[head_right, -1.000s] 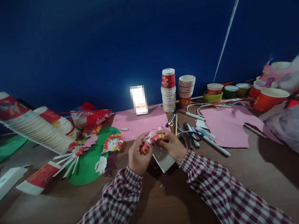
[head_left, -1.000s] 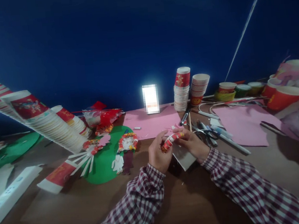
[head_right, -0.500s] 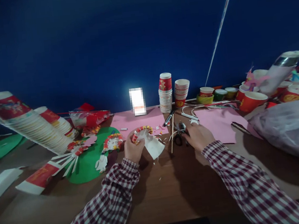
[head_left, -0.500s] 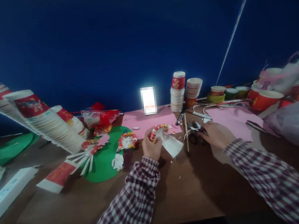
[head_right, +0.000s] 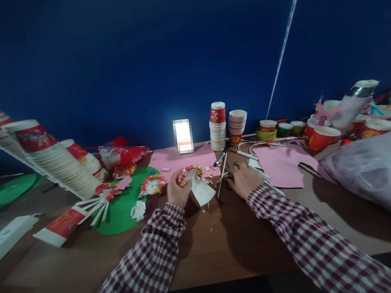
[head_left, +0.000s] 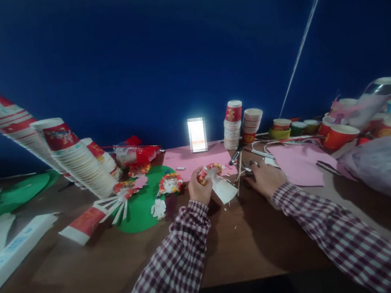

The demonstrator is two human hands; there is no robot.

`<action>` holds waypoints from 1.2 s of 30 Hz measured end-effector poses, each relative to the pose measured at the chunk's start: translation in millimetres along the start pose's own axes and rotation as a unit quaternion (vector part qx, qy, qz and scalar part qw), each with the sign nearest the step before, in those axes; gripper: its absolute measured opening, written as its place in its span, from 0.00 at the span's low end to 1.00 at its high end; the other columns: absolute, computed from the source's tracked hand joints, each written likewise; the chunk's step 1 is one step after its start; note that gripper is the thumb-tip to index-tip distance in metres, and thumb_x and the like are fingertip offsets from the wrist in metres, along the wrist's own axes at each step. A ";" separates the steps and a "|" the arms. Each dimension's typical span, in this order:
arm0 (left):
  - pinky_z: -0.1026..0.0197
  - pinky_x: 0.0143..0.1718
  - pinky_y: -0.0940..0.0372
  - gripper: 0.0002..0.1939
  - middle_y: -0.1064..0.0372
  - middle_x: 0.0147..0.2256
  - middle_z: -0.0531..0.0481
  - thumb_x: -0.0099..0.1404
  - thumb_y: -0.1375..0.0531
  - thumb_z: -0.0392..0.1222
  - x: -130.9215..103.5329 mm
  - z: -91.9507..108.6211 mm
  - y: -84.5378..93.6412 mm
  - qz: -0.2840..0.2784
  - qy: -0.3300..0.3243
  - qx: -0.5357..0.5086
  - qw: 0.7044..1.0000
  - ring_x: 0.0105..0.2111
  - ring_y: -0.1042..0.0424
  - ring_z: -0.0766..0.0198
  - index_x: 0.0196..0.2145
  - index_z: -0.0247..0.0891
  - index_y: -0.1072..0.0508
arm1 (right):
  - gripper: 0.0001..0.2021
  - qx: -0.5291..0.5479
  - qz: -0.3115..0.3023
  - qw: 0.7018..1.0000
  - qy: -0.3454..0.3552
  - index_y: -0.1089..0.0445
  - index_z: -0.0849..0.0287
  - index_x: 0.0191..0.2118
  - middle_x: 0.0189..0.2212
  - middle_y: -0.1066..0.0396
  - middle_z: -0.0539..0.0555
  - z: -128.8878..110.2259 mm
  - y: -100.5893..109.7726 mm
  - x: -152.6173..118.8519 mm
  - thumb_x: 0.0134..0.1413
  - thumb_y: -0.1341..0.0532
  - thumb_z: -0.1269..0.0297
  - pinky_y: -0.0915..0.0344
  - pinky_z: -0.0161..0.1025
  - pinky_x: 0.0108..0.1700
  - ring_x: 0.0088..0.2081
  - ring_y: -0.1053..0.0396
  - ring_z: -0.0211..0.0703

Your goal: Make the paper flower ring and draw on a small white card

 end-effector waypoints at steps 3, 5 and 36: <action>0.59 0.40 0.33 0.20 0.27 0.36 0.46 0.46 0.39 0.24 2.0 -1.1 1.3 -0.005 0.002 0.007 1.000 0.34 0.28 0.61 0.39 0.33 0.28 | 0.18 0.003 -0.031 0.999 0.015 0.34 0.61 0.50 0.44 0.33 0.64 5.1 -0.2 5.5 0.56 0.46 0.59 0.36 0.42 0.36 0.41 0.30 0.53; 0.60 0.40 0.33 0.20 0.27 0.35 0.46 0.47 0.40 0.24 2.5 -2.5 1.3 -0.013 0.001 0.008 1.000 0.34 0.28 0.61 0.40 0.32 0.28 | 0.15 0.006 -0.055 0.998 0.033 0.31 0.63 0.45 0.43 0.32 0.65 9.5 0.2 10.4 0.53 0.44 0.63 0.36 0.41 0.36 0.41 0.29 0.53; 0.69 0.21 0.43 0.04 0.36 0.18 0.57 0.48 0.39 0.36 4.7 -8.2 2.5 -0.019 0.074 -0.026 0.997 0.19 0.40 0.71 0.25 0.34 0.28 | 0.08 0.067 -0.061 0.995 0.040 0.32 0.59 0.37 0.31 0.27 0.59 65.6 2.0 -3.2 0.50 0.42 0.65 0.40 0.40 0.33 0.34 0.29 0.53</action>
Point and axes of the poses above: each hand's wrist, its own x-axis towards the middle knuckle, its own y-axis out of the back of the hand, z = x × y, the point moved 1 cm from there along x, towards the middle knuckle
